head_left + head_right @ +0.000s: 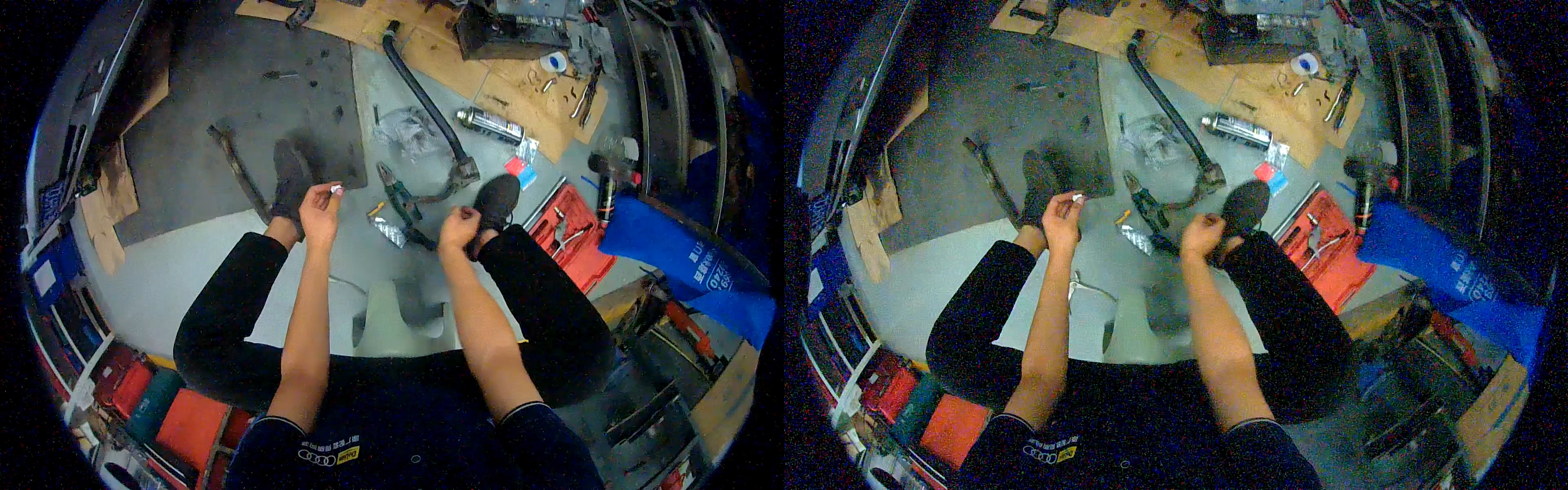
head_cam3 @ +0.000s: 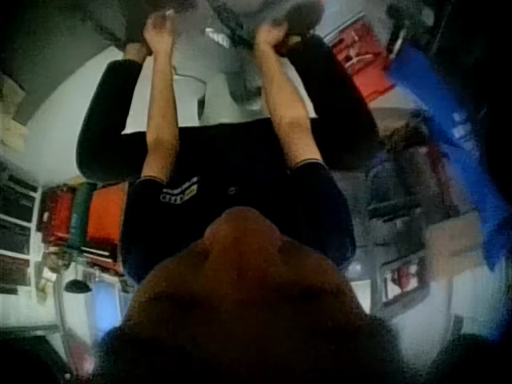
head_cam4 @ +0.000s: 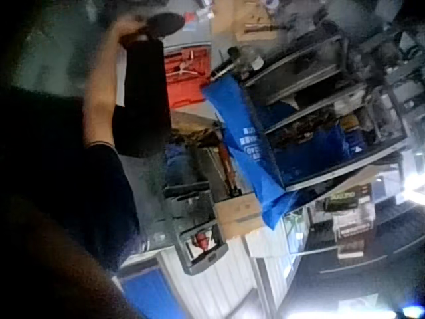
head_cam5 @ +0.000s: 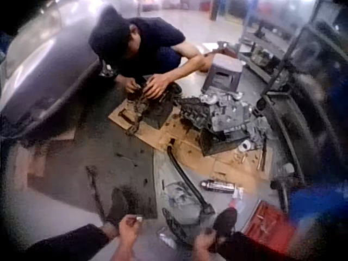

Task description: The person sits on the floor of a garage and cleans a metal car part using a rag. They then apply a sealant from a tube to the part's edges and use a screwdriver to adjust a small component. The person continues to wipe and inspect the part throughout the clip.

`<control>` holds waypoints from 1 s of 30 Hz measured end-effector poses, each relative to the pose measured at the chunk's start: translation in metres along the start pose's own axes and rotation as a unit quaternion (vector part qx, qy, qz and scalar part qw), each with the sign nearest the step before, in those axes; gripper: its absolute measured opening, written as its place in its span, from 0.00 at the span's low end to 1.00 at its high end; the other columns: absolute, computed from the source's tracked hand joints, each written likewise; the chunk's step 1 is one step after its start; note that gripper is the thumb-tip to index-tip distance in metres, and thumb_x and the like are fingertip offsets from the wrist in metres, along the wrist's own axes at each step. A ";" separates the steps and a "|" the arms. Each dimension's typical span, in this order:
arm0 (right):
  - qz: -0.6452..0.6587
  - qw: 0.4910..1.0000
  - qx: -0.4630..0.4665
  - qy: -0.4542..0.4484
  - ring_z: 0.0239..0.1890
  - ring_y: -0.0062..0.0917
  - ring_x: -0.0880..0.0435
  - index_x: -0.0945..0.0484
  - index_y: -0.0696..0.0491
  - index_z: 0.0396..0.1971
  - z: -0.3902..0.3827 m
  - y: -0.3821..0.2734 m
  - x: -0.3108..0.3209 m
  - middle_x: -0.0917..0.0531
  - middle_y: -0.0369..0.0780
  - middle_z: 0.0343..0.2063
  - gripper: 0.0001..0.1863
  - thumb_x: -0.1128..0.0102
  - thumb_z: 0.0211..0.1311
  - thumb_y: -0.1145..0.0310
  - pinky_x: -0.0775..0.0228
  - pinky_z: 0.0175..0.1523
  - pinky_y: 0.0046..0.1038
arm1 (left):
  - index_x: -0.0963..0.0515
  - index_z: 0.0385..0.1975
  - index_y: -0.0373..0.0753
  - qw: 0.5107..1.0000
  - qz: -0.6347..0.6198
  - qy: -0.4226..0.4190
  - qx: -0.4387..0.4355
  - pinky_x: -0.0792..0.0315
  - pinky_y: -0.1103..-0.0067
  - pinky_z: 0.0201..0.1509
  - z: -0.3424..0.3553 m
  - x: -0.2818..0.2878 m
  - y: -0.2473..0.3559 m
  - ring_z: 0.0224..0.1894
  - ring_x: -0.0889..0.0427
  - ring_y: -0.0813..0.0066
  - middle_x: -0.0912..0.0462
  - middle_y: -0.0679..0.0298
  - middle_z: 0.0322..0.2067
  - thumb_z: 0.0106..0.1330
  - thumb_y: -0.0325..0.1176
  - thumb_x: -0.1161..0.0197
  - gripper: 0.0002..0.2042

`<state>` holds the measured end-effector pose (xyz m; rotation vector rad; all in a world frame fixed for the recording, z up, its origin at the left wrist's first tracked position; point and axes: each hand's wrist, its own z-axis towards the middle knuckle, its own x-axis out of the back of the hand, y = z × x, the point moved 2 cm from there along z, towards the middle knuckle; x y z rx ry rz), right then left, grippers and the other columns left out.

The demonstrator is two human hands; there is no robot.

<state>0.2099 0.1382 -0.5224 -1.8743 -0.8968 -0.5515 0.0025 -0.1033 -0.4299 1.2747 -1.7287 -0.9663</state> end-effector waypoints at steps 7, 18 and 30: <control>-0.179 0.907 0.318 -0.210 0.53 0.44 0.22 0.25 0.56 0.53 -0.121 0.017 -0.031 0.20 0.47 0.49 0.27 0.27 0.53 0.67 0.31 0.60 0.44 | 0.26 0.39 0.34 0.998 -0.002 -0.006 0.058 0.23 0.78 0.55 -0.033 0.041 -0.011 0.48 0.16 0.74 0.15 0.54 0.48 0.62 0.16 0.32 0.11; -0.279 0.814 0.360 -0.360 0.51 0.43 0.19 0.16 0.56 0.43 -0.144 0.014 -0.072 0.16 0.47 0.44 0.15 0.29 0.55 0.68 0.27 0.55 0.42 | 0.26 0.33 0.34 0.985 0.028 -0.159 0.053 0.20 0.75 0.56 -0.091 0.059 0.115 0.49 0.14 0.72 0.14 0.56 0.45 0.60 0.17 0.29 0.10; 0.058 0.738 0.264 -0.618 0.30 0.21 0.15 0.21 0.57 0.39 -0.247 -0.215 0.195 0.17 0.36 0.32 0.07 0.33 0.65 0.75 0.23 0.37 0.25 | 0.18 0.54 0.29 0.971 0.013 -0.170 -0.170 0.23 0.78 0.52 -0.229 0.104 0.264 0.45 0.19 0.75 0.20 0.60 0.44 0.70 0.20 0.39 0.14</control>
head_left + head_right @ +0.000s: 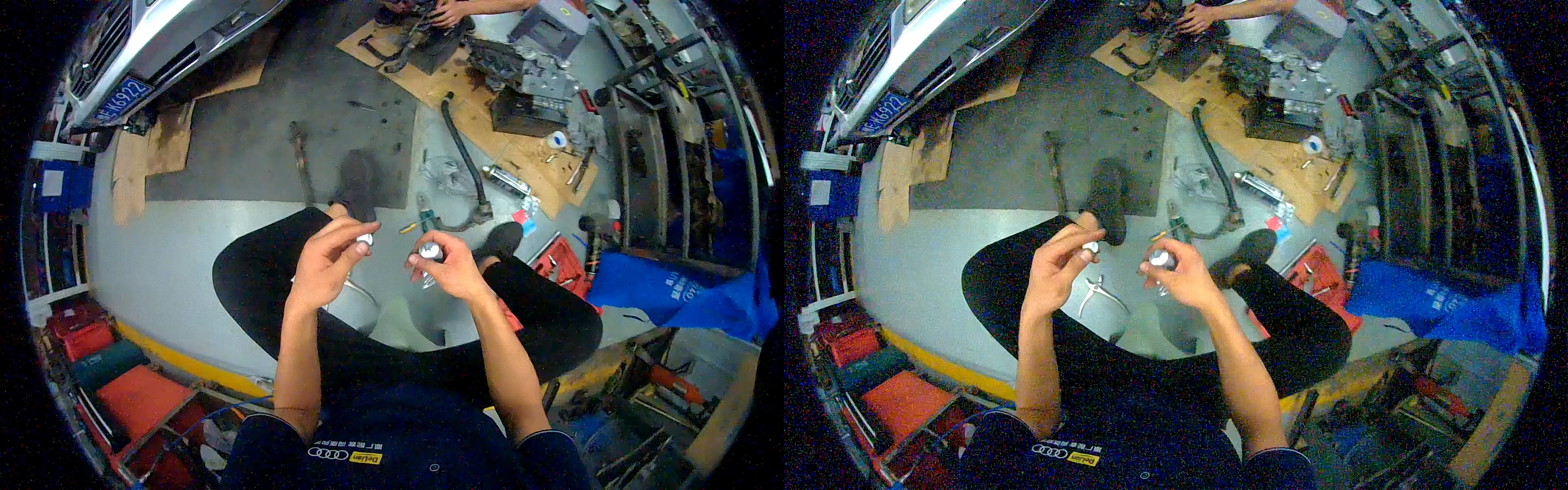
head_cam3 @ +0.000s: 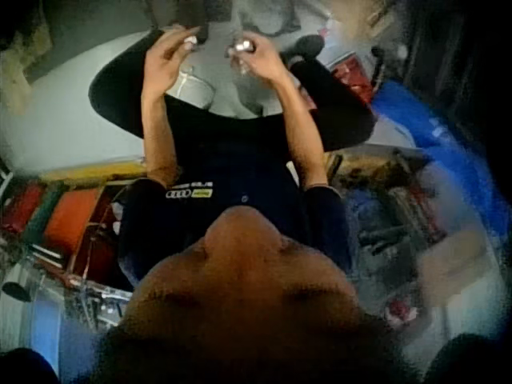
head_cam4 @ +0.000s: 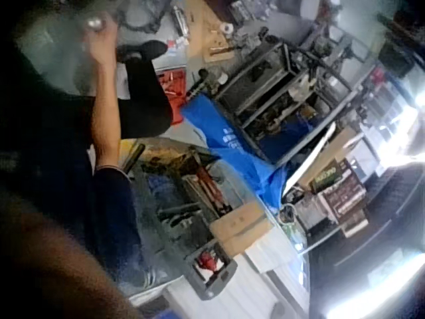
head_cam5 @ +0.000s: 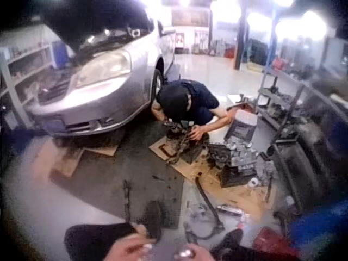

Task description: The person sits on the floor of a garage and cleans a metal car part using a rag. They then apply a sealant from a tube to the part's edges and use a screwdriver to adjust a small component. The person continues to wipe and inspect the part throughout the clip.

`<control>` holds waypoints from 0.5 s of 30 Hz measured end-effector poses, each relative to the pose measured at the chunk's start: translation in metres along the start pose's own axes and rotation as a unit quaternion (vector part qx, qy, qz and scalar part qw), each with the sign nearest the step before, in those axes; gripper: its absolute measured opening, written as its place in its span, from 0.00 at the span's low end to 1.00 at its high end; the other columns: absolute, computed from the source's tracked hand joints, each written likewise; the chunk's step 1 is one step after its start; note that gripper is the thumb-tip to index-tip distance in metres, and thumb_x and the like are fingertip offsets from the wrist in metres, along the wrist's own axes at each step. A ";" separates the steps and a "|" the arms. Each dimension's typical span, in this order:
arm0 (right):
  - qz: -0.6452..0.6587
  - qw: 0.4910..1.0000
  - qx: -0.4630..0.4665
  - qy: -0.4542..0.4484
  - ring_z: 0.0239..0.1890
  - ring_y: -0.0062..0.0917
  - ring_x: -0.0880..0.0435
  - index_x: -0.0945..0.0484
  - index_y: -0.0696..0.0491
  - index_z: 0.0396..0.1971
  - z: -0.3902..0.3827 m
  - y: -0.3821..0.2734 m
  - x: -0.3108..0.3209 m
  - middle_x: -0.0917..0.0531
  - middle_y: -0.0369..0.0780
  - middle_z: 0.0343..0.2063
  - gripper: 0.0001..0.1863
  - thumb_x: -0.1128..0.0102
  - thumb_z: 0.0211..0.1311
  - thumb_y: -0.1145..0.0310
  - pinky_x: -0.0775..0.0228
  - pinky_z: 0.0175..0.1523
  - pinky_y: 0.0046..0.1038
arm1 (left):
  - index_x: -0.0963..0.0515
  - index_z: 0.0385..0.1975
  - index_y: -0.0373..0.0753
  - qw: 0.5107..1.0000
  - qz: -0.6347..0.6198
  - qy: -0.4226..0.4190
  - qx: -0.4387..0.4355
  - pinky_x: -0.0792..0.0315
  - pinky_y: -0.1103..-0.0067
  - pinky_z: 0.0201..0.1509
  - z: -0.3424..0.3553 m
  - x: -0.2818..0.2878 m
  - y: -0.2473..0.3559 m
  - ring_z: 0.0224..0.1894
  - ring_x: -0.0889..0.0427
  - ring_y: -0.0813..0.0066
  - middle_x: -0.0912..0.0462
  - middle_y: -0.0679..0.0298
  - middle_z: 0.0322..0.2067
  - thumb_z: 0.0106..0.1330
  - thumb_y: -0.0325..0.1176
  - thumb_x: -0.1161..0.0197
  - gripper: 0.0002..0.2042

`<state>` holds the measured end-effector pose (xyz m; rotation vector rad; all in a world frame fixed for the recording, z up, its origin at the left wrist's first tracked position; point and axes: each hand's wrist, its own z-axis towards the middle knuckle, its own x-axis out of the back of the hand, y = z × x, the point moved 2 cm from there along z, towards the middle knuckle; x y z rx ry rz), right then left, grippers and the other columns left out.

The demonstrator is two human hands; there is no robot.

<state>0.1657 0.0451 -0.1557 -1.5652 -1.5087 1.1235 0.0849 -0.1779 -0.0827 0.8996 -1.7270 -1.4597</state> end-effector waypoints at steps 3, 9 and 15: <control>0.003 0.999 0.041 -0.009 0.27 0.19 0.19 0.24 0.56 0.35 -0.046 -0.039 -0.006 0.20 0.33 0.28 0.09 0.30 0.64 0.72 0.26 0.34 0.25 | 0.18 0.52 0.30 0.997 0.038 -0.054 -0.045 0.24 0.77 0.53 -0.021 -0.013 0.032 0.46 0.19 0.71 0.19 0.59 0.44 0.68 0.20 0.39 0.14; -0.238 0.953 0.183 0.036 0.22 0.28 0.20 0.26 0.56 0.21 -0.092 -0.083 -0.019 0.25 0.39 0.17 0.16 0.26 0.58 0.66 0.32 0.29 0.33 | 0.17 0.45 0.34 0.986 0.051 -0.060 -0.149 0.23 0.76 0.47 -0.053 -0.045 0.063 0.41 0.17 0.70 0.17 0.57 0.41 0.62 0.21 0.32 0.12; -0.298 0.923 0.227 0.085 0.25 0.47 0.19 0.24 0.56 0.20 -0.108 -0.090 -0.025 0.22 0.48 0.19 0.11 0.31 0.51 0.69 0.30 0.30 0.40 | 0.17 0.41 0.34 0.969 0.126 -0.064 -0.204 0.22 0.73 0.44 -0.063 -0.066 0.080 0.39 0.15 0.65 0.15 0.57 0.37 0.58 0.22 0.29 0.11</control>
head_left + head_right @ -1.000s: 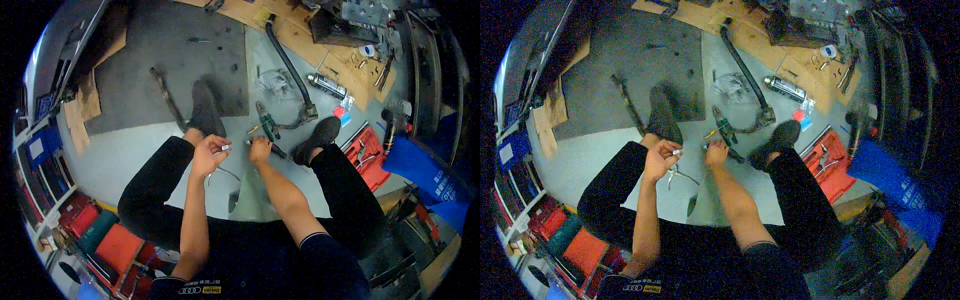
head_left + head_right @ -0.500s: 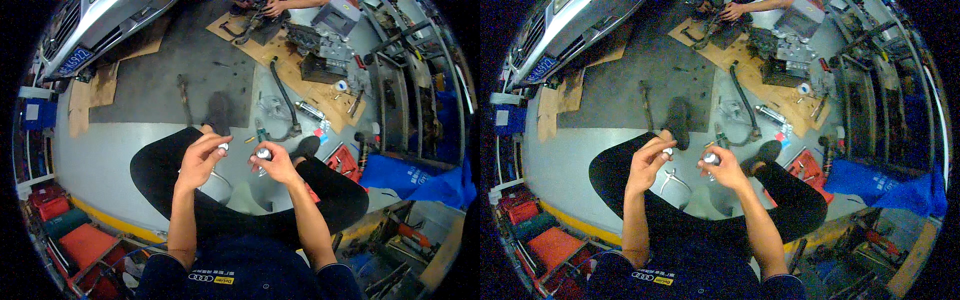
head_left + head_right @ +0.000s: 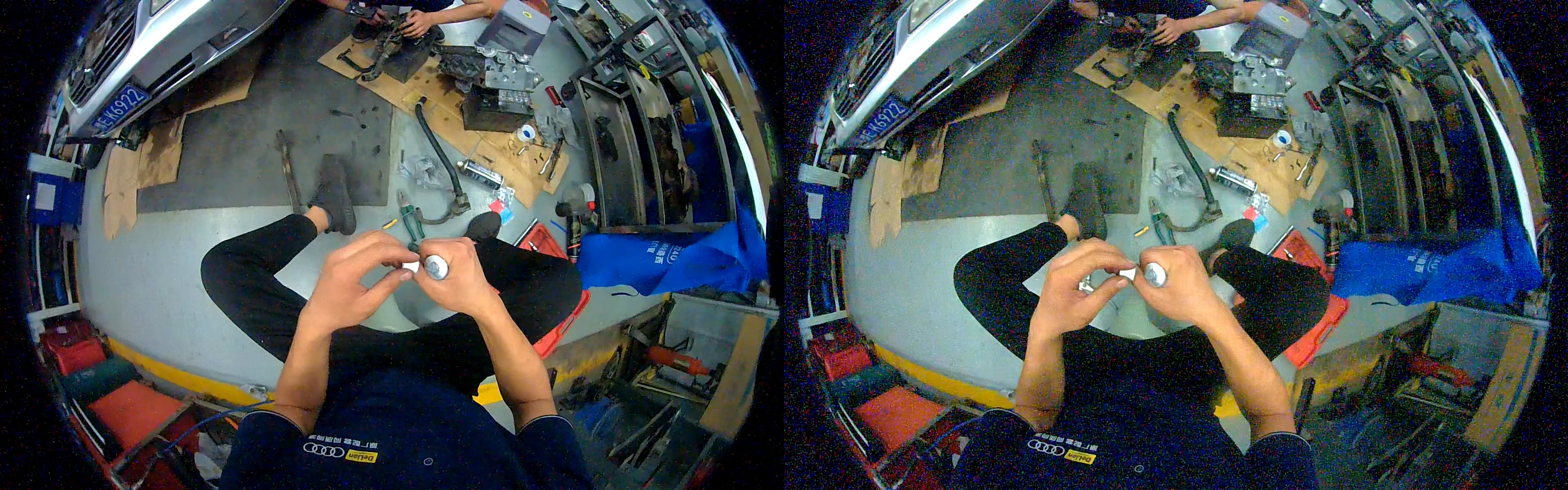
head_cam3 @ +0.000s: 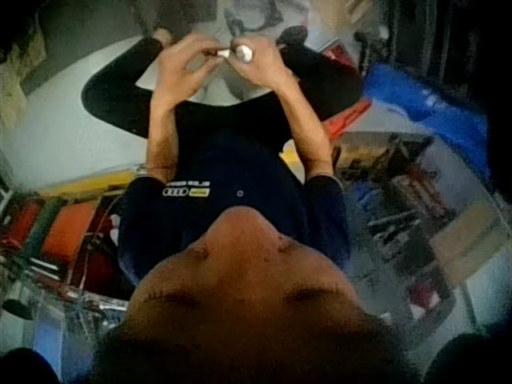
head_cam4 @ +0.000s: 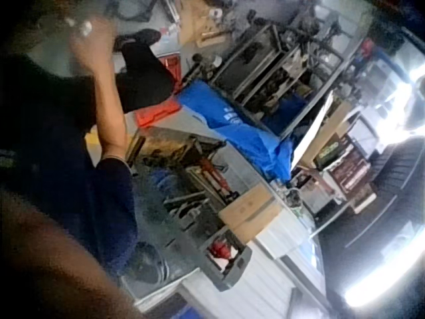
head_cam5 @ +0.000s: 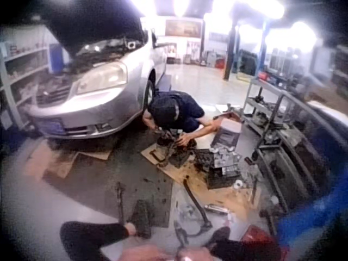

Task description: The person sits on the floor of a garage and cleans a metal car part using a rag. They then apply a sealant from a tube to the part's edges and use a screwdriver to adjust a small component. The person continues to wipe and inspect the part throughout the clip.

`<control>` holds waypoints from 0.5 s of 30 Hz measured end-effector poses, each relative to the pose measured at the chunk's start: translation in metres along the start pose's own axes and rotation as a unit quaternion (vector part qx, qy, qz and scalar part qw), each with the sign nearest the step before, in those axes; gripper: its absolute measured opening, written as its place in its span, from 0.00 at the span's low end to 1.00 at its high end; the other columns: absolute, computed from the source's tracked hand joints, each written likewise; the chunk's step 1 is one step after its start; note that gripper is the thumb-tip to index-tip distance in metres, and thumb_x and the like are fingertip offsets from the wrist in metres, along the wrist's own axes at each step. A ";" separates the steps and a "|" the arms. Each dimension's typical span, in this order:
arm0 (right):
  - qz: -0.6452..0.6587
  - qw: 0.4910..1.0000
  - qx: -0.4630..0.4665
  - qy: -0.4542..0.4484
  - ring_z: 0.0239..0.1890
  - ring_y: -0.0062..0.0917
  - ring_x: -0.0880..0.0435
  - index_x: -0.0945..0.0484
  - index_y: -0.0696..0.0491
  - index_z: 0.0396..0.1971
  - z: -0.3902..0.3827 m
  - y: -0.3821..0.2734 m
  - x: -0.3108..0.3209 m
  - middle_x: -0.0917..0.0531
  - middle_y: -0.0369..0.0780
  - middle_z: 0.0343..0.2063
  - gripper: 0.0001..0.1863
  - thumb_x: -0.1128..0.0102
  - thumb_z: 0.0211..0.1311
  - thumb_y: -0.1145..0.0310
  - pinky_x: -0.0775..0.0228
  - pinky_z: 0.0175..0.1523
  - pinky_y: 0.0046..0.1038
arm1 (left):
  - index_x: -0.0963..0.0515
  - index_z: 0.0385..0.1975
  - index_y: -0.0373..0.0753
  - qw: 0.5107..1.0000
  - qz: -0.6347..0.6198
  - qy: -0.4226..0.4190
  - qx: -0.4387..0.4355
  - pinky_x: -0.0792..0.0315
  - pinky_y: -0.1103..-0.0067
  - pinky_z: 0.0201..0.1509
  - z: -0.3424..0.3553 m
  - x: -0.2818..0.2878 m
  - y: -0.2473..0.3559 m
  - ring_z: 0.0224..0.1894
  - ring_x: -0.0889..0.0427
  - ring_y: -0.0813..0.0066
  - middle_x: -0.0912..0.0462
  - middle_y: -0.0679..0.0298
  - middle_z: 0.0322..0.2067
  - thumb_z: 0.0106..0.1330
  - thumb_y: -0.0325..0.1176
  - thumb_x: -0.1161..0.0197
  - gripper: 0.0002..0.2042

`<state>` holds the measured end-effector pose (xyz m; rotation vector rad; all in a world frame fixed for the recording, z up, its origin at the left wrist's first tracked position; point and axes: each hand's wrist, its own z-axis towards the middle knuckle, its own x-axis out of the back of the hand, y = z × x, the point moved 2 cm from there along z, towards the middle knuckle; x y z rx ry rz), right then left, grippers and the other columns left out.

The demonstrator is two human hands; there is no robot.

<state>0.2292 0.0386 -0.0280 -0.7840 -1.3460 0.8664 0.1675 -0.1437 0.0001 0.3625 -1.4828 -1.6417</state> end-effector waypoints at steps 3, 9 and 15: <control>-0.014 1.000 0.002 -0.007 0.27 0.48 0.18 0.24 0.56 0.21 -0.002 0.000 -0.002 0.21 0.48 0.21 0.09 0.32 0.49 0.69 0.29 0.32 0.42 | 0.17 0.43 0.33 1.000 -0.018 0.002 -0.024 0.23 0.76 0.41 -0.003 -0.007 -0.001 0.35 0.16 0.69 0.16 0.58 0.36 0.59 0.20 0.30 0.12; -0.052 0.999 -0.006 -0.007 0.30 0.49 0.16 0.21 0.55 0.23 -0.005 0.001 -0.010 0.18 0.47 0.23 0.09 0.32 0.48 0.66 0.26 0.34 0.45 | 0.17 0.42 0.32 0.999 -0.023 0.007 -0.036 0.23 0.76 0.40 -0.006 -0.008 -0.001 0.34 0.16 0.68 0.17 0.57 0.35 0.58 0.19 0.30 0.12; -0.200 0.980 -0.012 0.006 0.31 0.46 0.14 0.21 0.53 0.25 -0.004 -0.012 -0.013 0.16 0.45 0.26 0.12 0.29 0.47 0.63 0.24 0.35 0.45 | 0.16 0.39 0.33 0.999 0.024 0.023 -0.006 0.21 0.74 0.40 -0.012 -0.003 0.005 0.34 0.15 0.67 0.14 0.57 0.34 0.58 0.22 0.27 0.10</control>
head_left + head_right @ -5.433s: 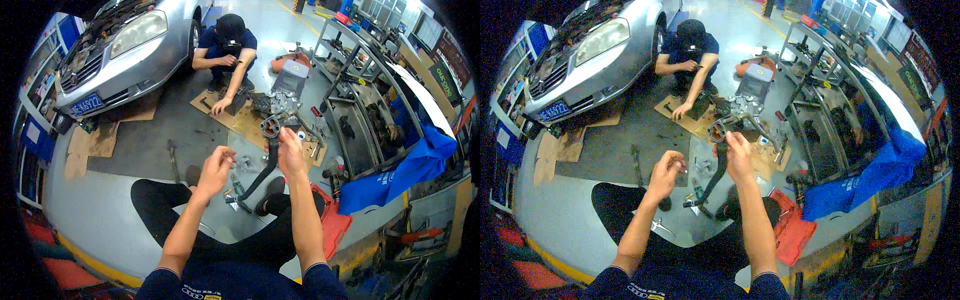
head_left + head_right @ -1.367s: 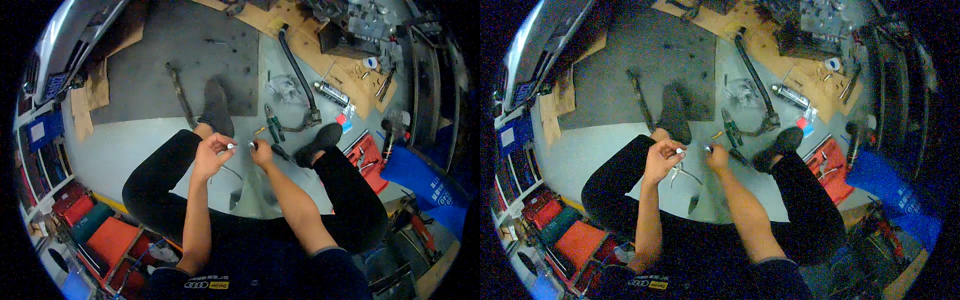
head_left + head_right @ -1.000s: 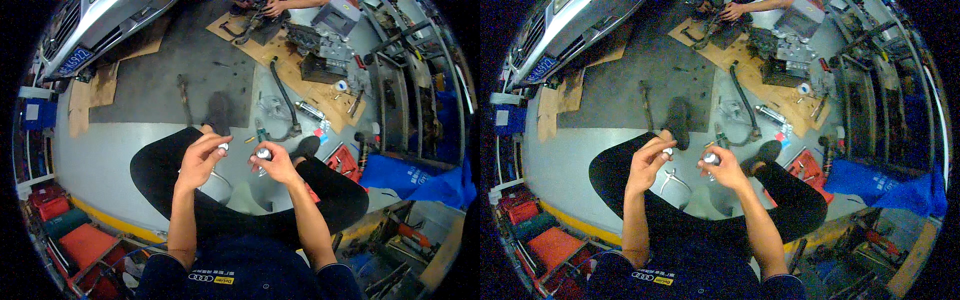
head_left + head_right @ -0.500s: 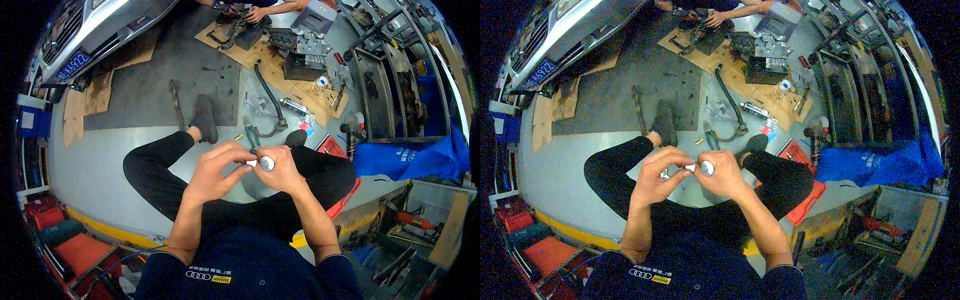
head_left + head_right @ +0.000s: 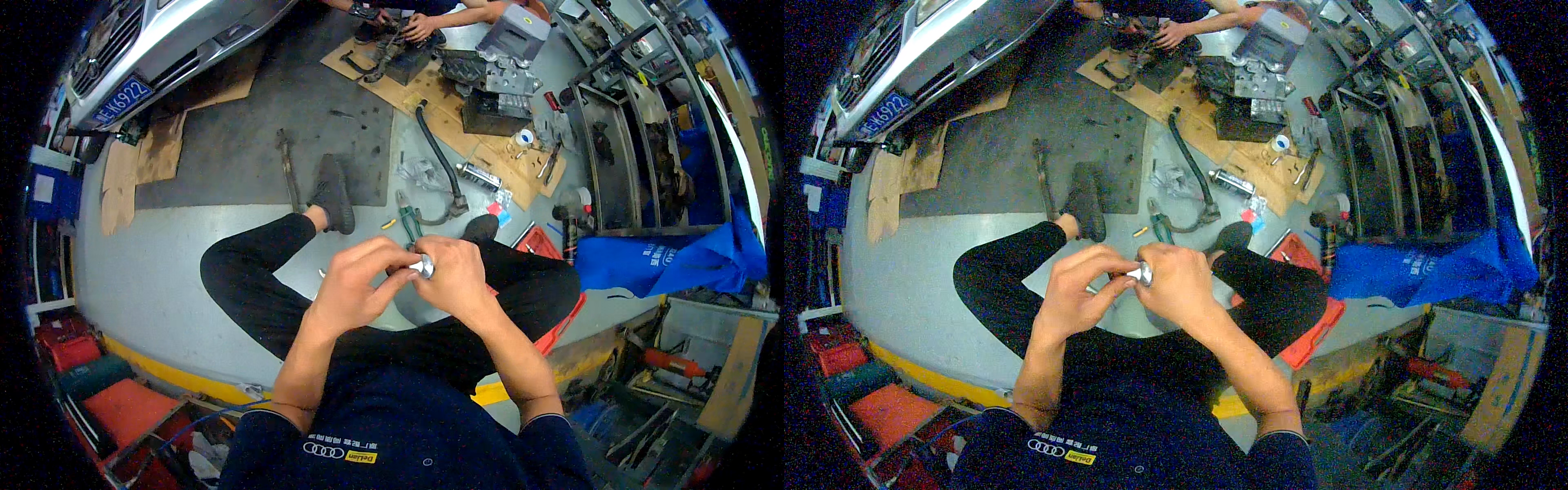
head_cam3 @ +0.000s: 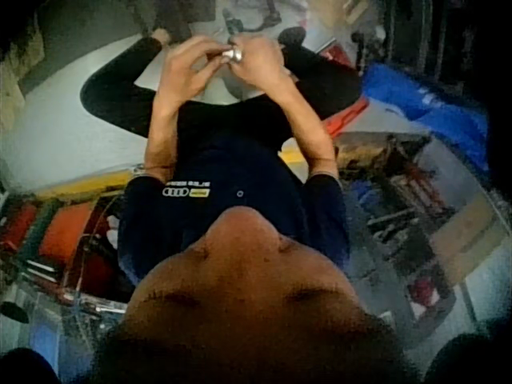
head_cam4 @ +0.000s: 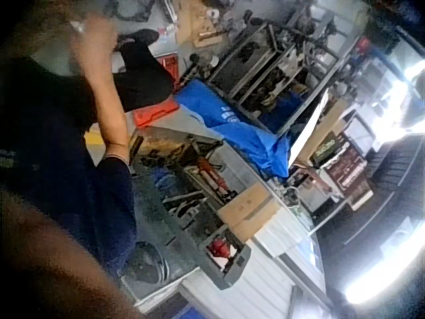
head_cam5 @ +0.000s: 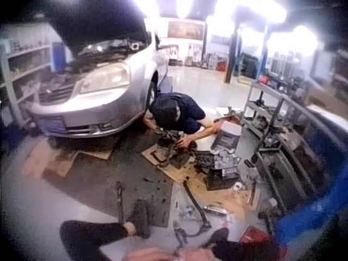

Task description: The person sits on the floor of a garage and cleans a metal car part using a rag. They then apply a sealant from a tube to the part's edges and use a screwdriver to adjust a small component. The person continues to wipe and inspect the part throughout the clip.

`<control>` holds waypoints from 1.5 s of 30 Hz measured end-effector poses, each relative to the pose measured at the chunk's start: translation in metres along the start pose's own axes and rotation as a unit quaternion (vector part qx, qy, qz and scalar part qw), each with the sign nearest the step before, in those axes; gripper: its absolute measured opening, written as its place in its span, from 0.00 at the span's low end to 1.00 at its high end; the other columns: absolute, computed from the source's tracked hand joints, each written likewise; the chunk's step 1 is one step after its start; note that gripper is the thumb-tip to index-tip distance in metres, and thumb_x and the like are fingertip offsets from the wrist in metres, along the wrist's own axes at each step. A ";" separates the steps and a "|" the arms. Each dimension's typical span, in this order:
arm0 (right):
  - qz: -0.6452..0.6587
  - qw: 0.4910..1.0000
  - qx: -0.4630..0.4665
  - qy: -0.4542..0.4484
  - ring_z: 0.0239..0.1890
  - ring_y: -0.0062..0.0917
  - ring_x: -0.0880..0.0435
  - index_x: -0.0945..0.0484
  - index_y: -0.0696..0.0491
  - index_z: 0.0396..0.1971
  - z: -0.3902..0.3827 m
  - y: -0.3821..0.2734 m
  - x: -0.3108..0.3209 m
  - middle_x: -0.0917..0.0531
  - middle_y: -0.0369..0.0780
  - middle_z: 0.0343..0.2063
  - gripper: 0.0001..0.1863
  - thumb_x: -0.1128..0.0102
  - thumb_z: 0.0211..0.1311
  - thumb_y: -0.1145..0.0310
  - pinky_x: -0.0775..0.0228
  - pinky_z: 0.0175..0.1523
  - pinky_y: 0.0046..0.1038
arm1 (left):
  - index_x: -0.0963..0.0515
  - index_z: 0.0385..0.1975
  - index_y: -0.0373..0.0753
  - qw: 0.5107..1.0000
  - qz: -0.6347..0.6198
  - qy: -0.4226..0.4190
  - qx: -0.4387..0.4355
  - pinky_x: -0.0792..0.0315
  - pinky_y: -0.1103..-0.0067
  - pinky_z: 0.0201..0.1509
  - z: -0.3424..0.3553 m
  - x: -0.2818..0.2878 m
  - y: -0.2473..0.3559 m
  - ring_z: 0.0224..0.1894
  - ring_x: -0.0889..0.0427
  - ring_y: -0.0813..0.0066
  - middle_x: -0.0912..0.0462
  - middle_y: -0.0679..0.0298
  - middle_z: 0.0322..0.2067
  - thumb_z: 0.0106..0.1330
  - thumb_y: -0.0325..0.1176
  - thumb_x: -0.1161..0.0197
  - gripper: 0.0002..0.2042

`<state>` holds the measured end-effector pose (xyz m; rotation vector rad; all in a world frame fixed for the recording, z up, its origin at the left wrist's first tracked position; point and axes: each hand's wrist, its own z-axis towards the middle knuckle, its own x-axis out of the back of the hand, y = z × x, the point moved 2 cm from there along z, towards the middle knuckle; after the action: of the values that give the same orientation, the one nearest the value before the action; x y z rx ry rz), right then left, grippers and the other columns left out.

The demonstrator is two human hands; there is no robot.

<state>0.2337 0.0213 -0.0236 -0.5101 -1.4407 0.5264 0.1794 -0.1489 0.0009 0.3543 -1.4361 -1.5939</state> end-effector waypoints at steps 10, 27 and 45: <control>-0.128 0.989 -0.004 -0.069 0.35 0.44 0.13 0.18 0.54 0.30 0.005 -0.011 0.008 0.15 0.46 0.30 0.11 0.29 0.45 0.69 0.22 0.38 0.43 | 0.17 0.41 0.34 0.992 0.071 -0.017 -0.099 0.20 0.73 0.40 -0.006 -0.001 -0.012 0.35 0.14 0.64 0.14 0.56 0.37 0.59 0.23 0.27 0.11; -0.164 0.978 -0.010 -0.130 0.31 0.44 0.12 0.18 0.54 0.29 0.010 -0.002 0.004 0.15 0.46 0.29 0.08 0.34 0.54 0.65 0.19 0.35 0.43 | 0.26 0.41 0.34 0.958 0.218 -0.164 -0.086 0.25 0.57 0.46 -0.001 -0.007 -0.026 0.46 0.20 0.44 0.20 0.48 0.42 0.72 0.36 0.40 0.11; -0.142 0.967 0.081 -0.196 0.37 0.51 0.14 0.15 0.53 0.34 0.034 -0.061 -0.038 0.14 0.51 0.32 0.12 0.28 0.51 0.66 0.21 0.44 0.48 | 0.25 0.42 0.36 0.981 0.186 -0.039 0.037 0.22 0.59 0.44 -0.067 0.044 -0.024 0.43 0.18 0.47 0.21 0.52 0.38 0.71 0.38 0.39 0.11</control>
<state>0.1996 -0.0495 -0.0140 -0.0634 -1.7946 0.5265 0.1944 -0.2276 -0.0230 0.0586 -1.5216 -1.2647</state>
